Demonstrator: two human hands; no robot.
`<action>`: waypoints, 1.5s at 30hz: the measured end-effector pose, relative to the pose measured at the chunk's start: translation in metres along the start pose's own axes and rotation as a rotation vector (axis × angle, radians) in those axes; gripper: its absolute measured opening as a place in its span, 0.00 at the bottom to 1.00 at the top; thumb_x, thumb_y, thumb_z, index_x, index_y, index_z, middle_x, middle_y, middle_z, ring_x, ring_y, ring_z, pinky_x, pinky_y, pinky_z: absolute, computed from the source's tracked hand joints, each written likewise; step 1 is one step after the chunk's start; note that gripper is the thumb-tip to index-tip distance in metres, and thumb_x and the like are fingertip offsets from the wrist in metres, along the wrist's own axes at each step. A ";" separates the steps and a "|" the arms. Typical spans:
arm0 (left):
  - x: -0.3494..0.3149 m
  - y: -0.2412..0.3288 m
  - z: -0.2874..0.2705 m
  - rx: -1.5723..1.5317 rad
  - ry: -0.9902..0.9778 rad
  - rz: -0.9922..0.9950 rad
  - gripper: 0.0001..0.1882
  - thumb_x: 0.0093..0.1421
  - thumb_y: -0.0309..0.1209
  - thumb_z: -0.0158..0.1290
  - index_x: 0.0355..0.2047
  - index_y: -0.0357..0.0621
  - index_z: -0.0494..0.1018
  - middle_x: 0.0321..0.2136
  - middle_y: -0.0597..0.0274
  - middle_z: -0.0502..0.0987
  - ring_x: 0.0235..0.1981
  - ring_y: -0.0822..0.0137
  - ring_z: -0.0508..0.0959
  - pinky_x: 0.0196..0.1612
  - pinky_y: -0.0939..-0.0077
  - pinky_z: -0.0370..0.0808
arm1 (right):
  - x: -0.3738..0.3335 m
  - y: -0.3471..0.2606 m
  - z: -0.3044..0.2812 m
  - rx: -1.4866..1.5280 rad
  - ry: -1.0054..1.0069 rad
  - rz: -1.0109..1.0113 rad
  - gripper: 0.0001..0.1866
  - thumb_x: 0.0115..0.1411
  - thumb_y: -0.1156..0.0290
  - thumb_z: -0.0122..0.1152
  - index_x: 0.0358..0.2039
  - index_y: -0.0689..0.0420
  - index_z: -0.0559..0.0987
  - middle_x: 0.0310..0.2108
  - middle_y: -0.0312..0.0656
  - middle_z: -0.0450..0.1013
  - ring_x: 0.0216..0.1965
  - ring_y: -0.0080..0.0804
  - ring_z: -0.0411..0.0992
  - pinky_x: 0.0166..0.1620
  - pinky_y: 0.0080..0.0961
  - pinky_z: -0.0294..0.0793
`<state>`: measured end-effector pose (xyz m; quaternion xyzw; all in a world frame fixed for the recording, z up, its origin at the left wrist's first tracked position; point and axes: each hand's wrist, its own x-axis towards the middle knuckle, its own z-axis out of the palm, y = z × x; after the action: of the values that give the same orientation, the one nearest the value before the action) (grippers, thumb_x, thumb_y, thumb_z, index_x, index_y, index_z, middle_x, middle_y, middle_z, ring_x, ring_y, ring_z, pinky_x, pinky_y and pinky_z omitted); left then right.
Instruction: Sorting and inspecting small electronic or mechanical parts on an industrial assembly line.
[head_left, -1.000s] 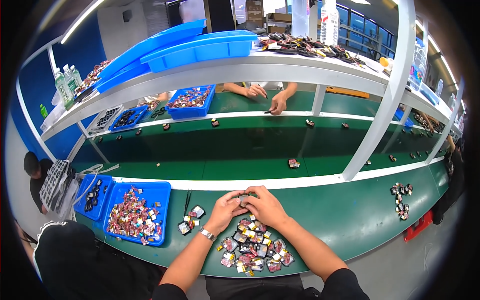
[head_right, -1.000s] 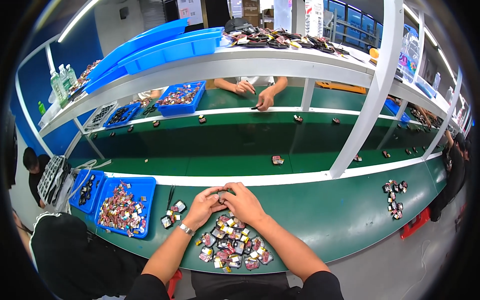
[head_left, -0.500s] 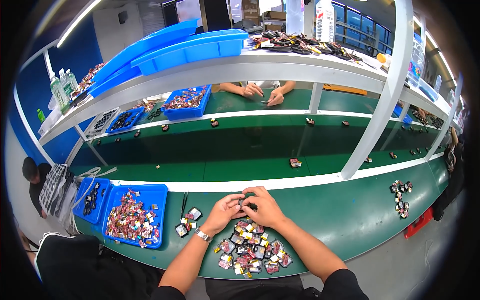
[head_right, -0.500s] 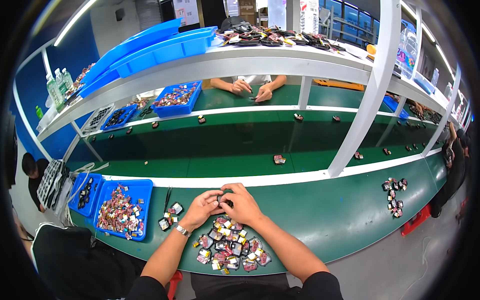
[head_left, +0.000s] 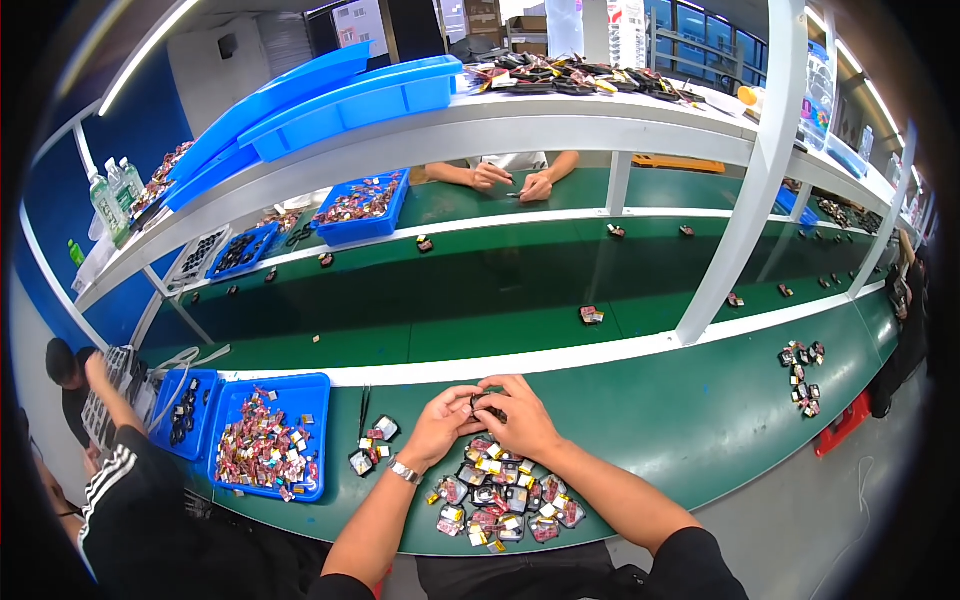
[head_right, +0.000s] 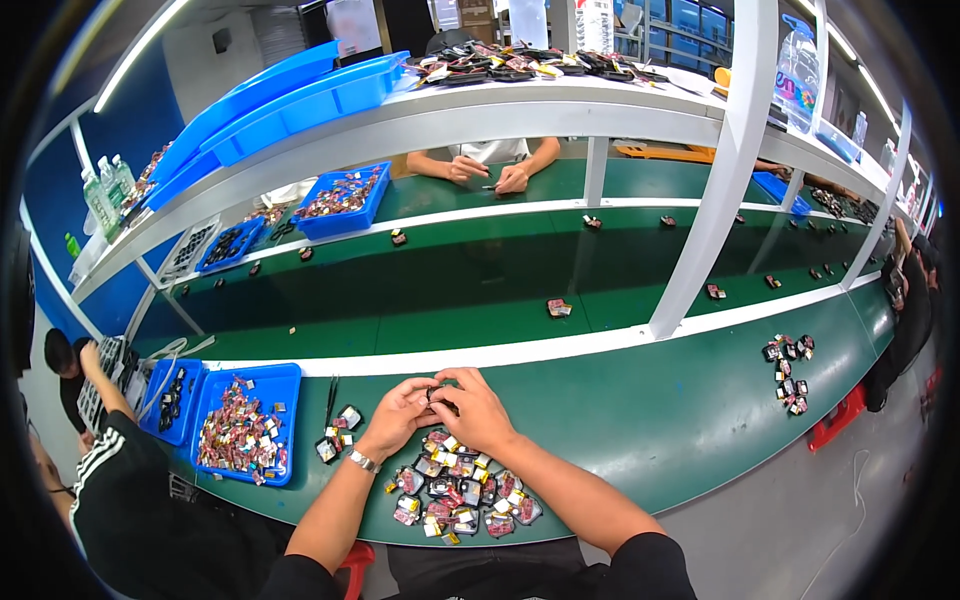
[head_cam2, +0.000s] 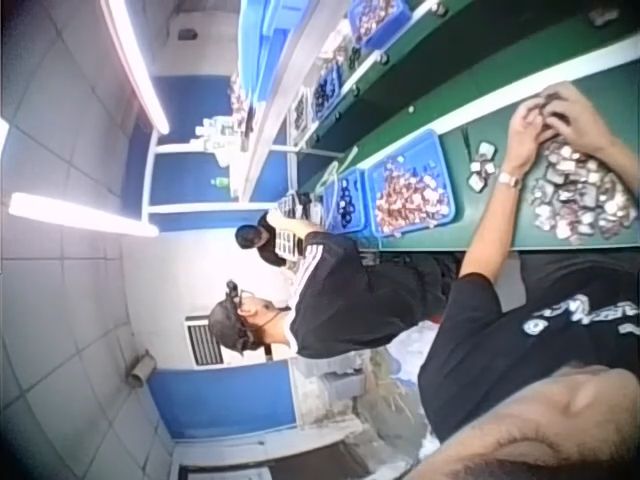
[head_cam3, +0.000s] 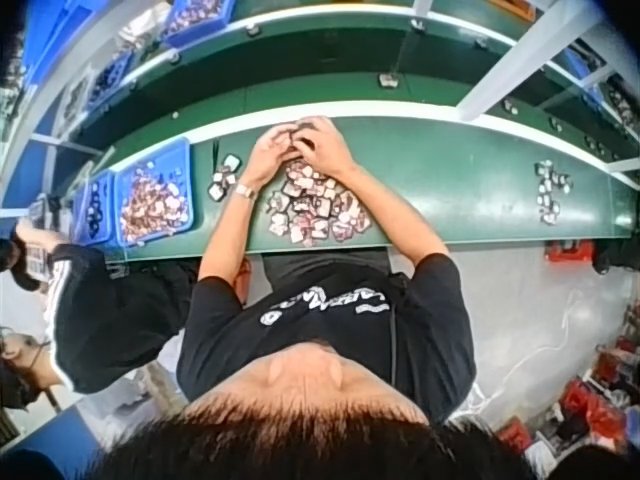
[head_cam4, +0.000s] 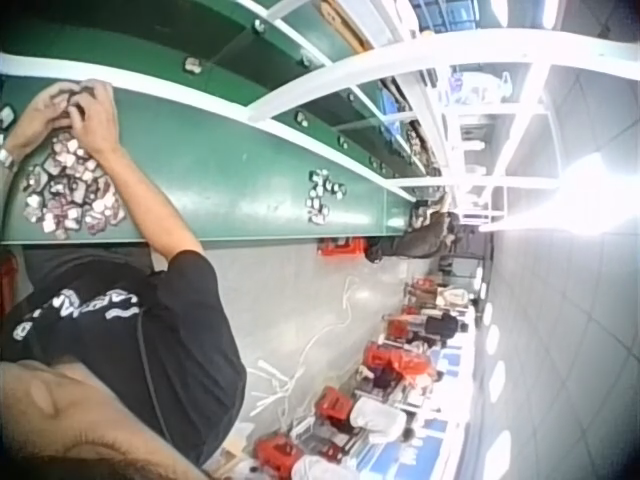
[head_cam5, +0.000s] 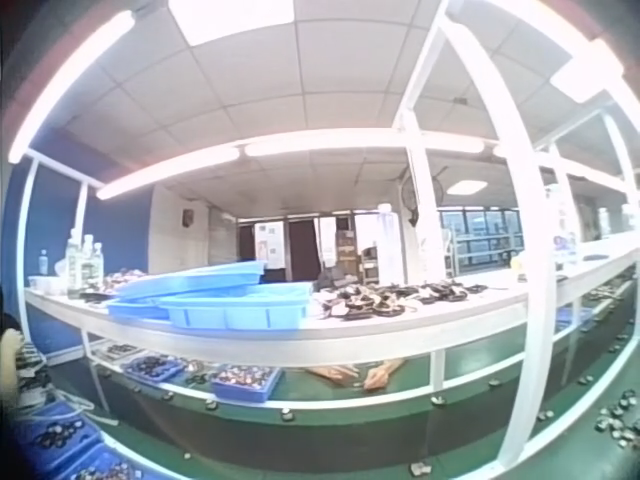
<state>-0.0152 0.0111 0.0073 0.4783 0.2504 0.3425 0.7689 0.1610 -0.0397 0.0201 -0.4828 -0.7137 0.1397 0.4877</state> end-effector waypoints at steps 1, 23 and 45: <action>0.001 0.000 0.000 0.000 -0.003 -0.001 0.16 0.67 0.27 0.46 0.54 0.37 0.64 0.45 0.55 0.76 0.48 0.65 0.77 0.53 0.66 0.77 | -0.001 0.000 0.000 -0.003 0.002 0.001 0.05 0.51 0.75 0.64 0.31 0.56 0.81 0.46 0.41 0.72 0.49 0.39 0.69 0.48 0.31 0.73; 0.002 -0.008 -0.003 -0.005 0.057 0.069 0.12 0.68 0.23 0.42 0.51 0.37 0.64 0.47 0.53 0.75 0.48 0.65 0.77 0.52 0.69 0.77 | 0.000 0.005 0.015 0.109 0.030 0.105 0.09 0.51 0.74 0.66 0.35 0.54 0.84 0.48 0.41 0.74 0.53 0.42 0.69 0.55 0.34 0.70; 0.001 -0.009 0.005 0.030 0.147 0.112 0.13 0.68 0.22 0.41 0.52 0.38 0.64 0.50 0.54 0.74 0.48 0.66 0.77 0.51 0.71 0.78 | -0.001 -0.002 0.010 0.021 0.047 0.003 0.11 0.52 0.77 0.60 0.37 0.58 0.81 0.53 0.46 0.69 0.54 0.48 0.66 0.56 0.38 0.67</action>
<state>-0.0083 0.0060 0.0011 0.4764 0.2842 0.4153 0.7209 0.1516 -0.0393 0.0159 -0.4821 -0.6999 0.1366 0.5091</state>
